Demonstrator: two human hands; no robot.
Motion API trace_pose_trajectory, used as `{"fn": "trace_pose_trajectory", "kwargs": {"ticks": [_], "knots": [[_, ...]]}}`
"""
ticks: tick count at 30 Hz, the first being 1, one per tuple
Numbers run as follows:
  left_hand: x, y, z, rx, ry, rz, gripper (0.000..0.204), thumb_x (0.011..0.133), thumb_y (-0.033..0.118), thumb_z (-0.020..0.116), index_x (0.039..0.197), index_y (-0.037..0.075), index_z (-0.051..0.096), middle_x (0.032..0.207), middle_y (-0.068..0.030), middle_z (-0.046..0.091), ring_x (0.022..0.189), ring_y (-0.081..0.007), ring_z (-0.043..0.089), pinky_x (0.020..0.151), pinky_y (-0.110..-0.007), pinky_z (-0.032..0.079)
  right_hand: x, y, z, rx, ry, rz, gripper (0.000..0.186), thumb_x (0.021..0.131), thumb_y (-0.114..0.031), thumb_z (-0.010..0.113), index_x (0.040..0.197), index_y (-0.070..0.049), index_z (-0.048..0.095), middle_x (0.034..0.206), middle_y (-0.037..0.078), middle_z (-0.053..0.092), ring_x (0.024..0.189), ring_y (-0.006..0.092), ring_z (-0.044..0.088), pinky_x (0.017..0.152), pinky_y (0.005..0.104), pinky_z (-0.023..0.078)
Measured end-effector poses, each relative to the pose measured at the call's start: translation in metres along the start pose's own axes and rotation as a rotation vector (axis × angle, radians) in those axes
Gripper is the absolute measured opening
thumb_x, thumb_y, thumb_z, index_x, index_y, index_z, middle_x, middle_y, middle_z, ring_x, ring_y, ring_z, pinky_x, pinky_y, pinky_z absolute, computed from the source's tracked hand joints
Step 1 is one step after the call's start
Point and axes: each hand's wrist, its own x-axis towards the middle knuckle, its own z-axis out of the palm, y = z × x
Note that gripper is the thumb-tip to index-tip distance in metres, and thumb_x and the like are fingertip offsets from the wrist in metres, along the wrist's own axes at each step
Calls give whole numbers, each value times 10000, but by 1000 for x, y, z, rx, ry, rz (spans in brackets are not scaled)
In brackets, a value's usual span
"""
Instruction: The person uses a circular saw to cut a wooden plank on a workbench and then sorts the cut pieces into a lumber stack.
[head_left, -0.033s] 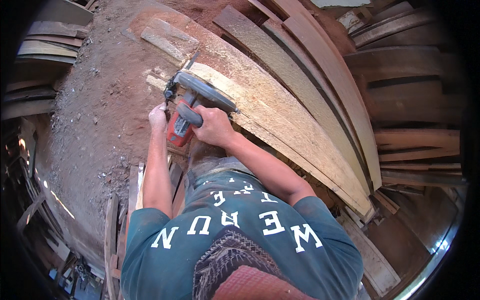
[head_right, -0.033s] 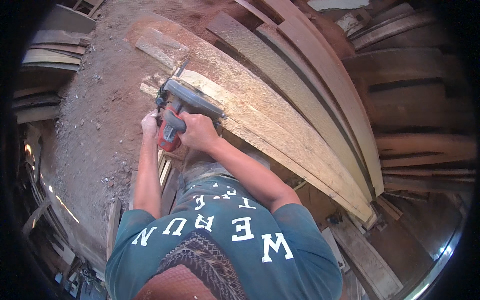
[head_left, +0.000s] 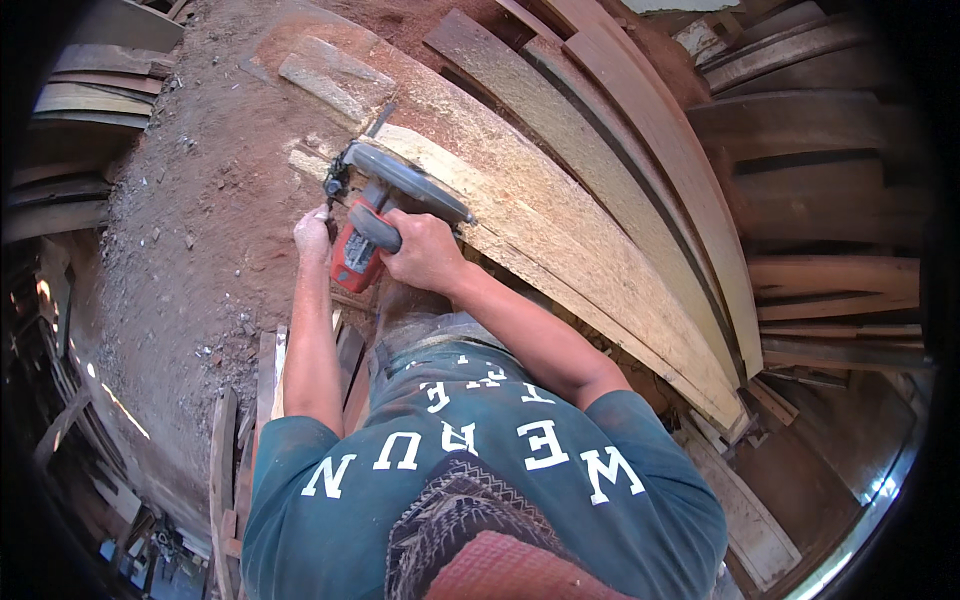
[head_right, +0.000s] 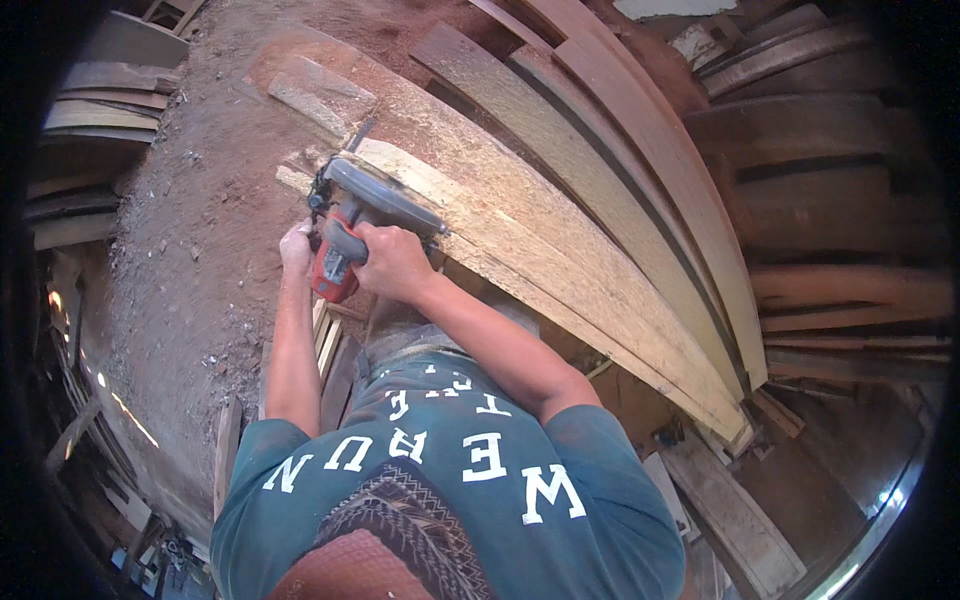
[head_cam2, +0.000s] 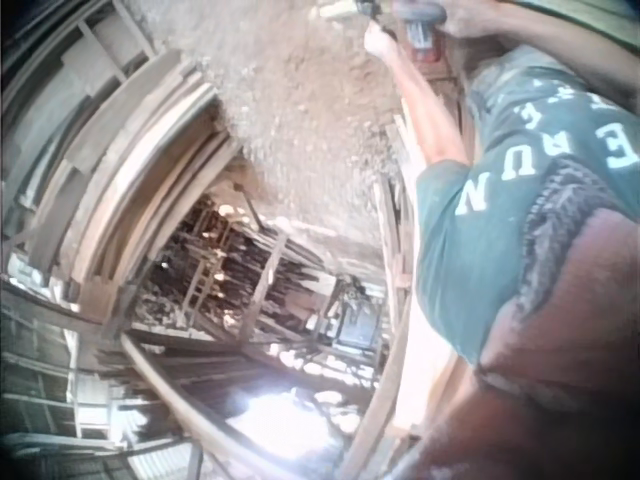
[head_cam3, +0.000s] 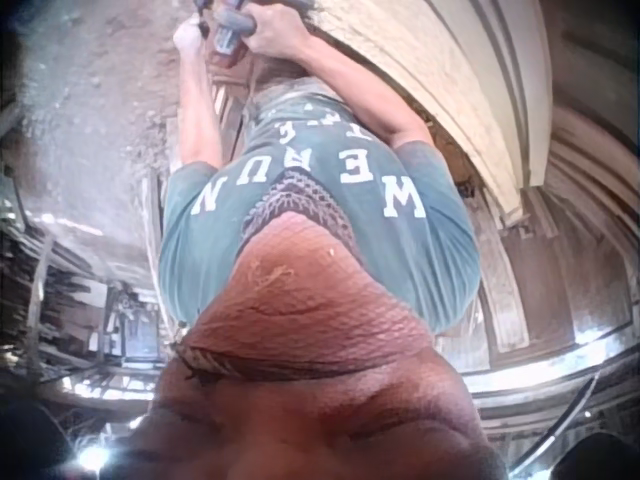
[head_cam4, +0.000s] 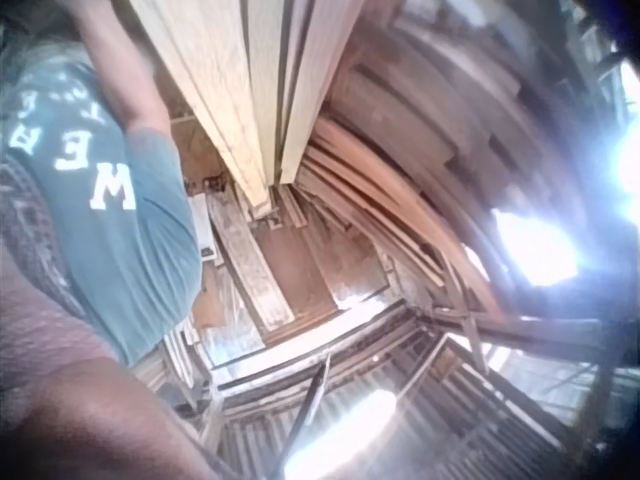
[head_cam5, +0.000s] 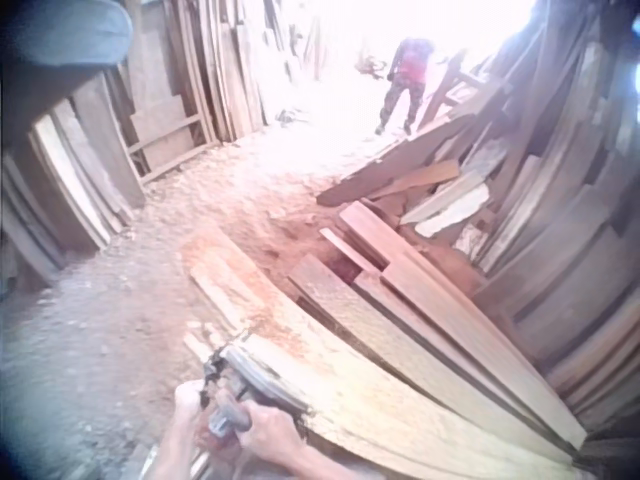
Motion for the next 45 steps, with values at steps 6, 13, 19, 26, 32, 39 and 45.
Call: {"fn": "trace_pose_trajectory", "kwargs": {"ticks": [6,13,19,26,32,39,45], "knots": [[34,4,-33,-94,-42,-18,153,1026,164,655,974,30,707,764,-14,618,635,-135,570,576,-291,443,21,-11,16,40,-15,-28,261,779,-147,769,1004,-36,697,863,242,729,846,448,719,747,522,577],[46,20,-29,-69,-39,13,138,997,153,666,946,32,707,761,-22,624,631,-147,577,577,-302,459,40,-14,23,30,-1,-17,255,769,-134,777,981,-24,689,850,247,724,842,450,717,744,529,574],[64,53,-43,-54,-12,22,140,999,143,660,940,26,708,784,-39,642,665,-167,591,640,-322,490,71,-22,45,7,-12,-37,257,768,-140,781,982,-27,697,844,249,724,840,451,718,750,537,575],[60,77,-44,-70,-72,-58,414,1043,432,672,1007,21,701,870,-67,683,729,-197,616,715,-338,511,78,-41,26,30,2,50,322,764,-134,782,1063,-30,727,878,249,739,867,441,734,772,511,589],[21,-61,-79,-477,-370,-317,517,1107,481,478,1380,58,596,1269,-160,698,1191,-351,646,1052,-500,535,19,-75,-51,15,-21,22,303,782,-97,789,1067,-15,729,899,242,748,850,393,759,761,457,592],[-73,-145,89,-195,-613,-524,605,975,542,717,1429,165,588,1421,-71,648,1331,-257,561,1122,-487,412,-16,-107,-153,67,335,-35,272,824,-36,772,1088,7,721,915,186,764,838,228,765,784,369,581],[-164,-273,120,-173,-569,-483,613,946,445,811,1397,95,588,1326,-101,659,1212,-270,628,1035,-529,500,-206,-69,-153,86,626,114,258,865,-26,773,1114,15,718,929,11,723,866,95,647,796,287,537]]}}
